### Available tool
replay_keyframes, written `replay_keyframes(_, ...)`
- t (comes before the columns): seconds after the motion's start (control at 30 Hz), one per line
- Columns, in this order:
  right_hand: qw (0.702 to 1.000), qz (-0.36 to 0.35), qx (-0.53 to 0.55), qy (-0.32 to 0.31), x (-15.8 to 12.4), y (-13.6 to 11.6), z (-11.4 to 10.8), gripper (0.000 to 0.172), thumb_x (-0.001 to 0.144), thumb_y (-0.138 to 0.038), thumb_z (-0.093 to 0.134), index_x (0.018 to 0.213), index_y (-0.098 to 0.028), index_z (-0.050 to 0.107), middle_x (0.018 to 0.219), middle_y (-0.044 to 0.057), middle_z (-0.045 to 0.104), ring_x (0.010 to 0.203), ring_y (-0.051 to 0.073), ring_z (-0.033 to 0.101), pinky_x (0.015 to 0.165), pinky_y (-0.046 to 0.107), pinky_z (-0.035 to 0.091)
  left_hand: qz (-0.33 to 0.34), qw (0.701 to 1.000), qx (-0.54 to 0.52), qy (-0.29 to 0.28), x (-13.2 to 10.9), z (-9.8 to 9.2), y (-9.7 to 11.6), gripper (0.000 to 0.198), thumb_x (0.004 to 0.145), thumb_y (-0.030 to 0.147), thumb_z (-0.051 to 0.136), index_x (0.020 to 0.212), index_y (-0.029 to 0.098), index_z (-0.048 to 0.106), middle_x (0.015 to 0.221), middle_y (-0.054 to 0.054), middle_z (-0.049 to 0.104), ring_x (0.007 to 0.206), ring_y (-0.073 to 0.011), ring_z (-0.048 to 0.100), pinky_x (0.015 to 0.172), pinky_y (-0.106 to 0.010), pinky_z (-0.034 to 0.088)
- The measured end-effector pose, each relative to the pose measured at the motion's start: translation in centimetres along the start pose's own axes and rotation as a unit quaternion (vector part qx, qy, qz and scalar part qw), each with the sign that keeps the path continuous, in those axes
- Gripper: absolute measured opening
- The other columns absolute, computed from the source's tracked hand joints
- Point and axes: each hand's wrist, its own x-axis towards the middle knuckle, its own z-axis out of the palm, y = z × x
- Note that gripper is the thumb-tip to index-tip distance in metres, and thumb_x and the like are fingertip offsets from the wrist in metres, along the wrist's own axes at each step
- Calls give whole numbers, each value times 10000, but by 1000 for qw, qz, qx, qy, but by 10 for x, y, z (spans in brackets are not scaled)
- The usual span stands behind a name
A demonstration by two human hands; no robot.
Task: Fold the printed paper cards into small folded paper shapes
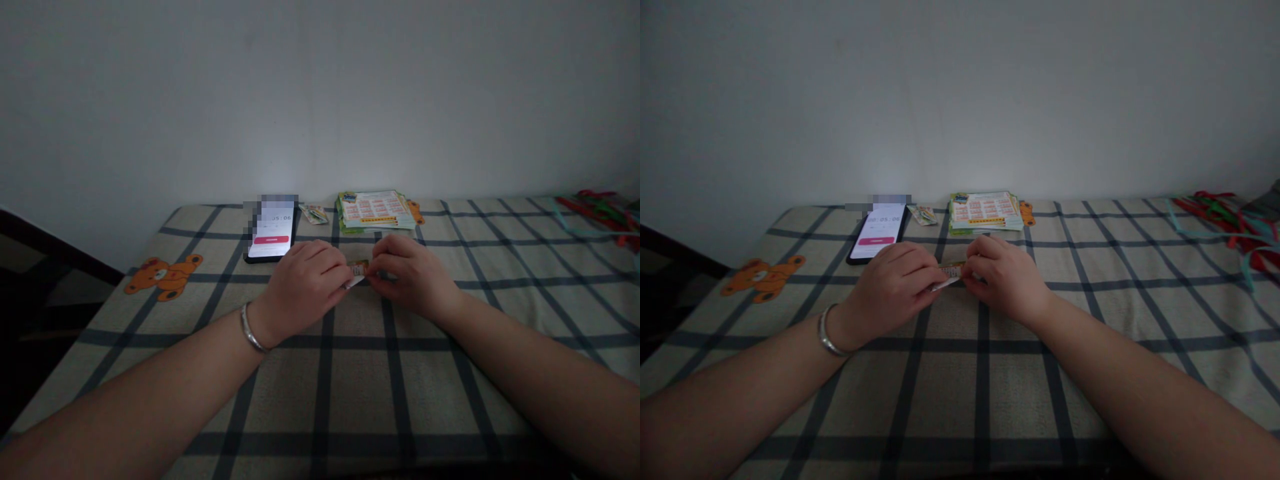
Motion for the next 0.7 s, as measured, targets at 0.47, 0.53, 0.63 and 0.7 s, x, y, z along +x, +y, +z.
replay_keyframes(0.47,999,30,-10,-5,-1,4,-3,66,840,-214,610,792,-177,636,935,72,621,865,207,591,716,324,488,-77,994,-81,-4,-2,6,-4,104,804,109,613,892,164,625,1039,-52,584,930,-191,587,794,-328,520)
replay_keyframes(0.53,1000,25,-3,-11,-1,4,-3,58,841,-210,605,808,-182,644,939,70,618,876,205,586,731,325,488,-74,994,-80,1,-2,6,-4,87,812,114,614,882,165,623,1031,-49,587,930,-188,586,788,-322,516)
replay_keyframes(0.63,999,14,18,-24,-2,5,-3,28,824,-204,620,811,-193,642,934,59,610,872,200,580,735,325,486,-57,994,-88,-6,-2,6,-5,65,831,138,617,888,169,624,1021,-43,595,944,-187,580,798,-320,508)
replay_keyframes(0.7,999,9,34,-29,-2,5,-3,9,811,-201,632,809,-193,636,939,57,608,875,200,579,742,329,487,-51,995,-89,-7,-3,7,-6,69,835,140,619,895,172,628,1014,-39,596,941,-186,579,793,-319,504)
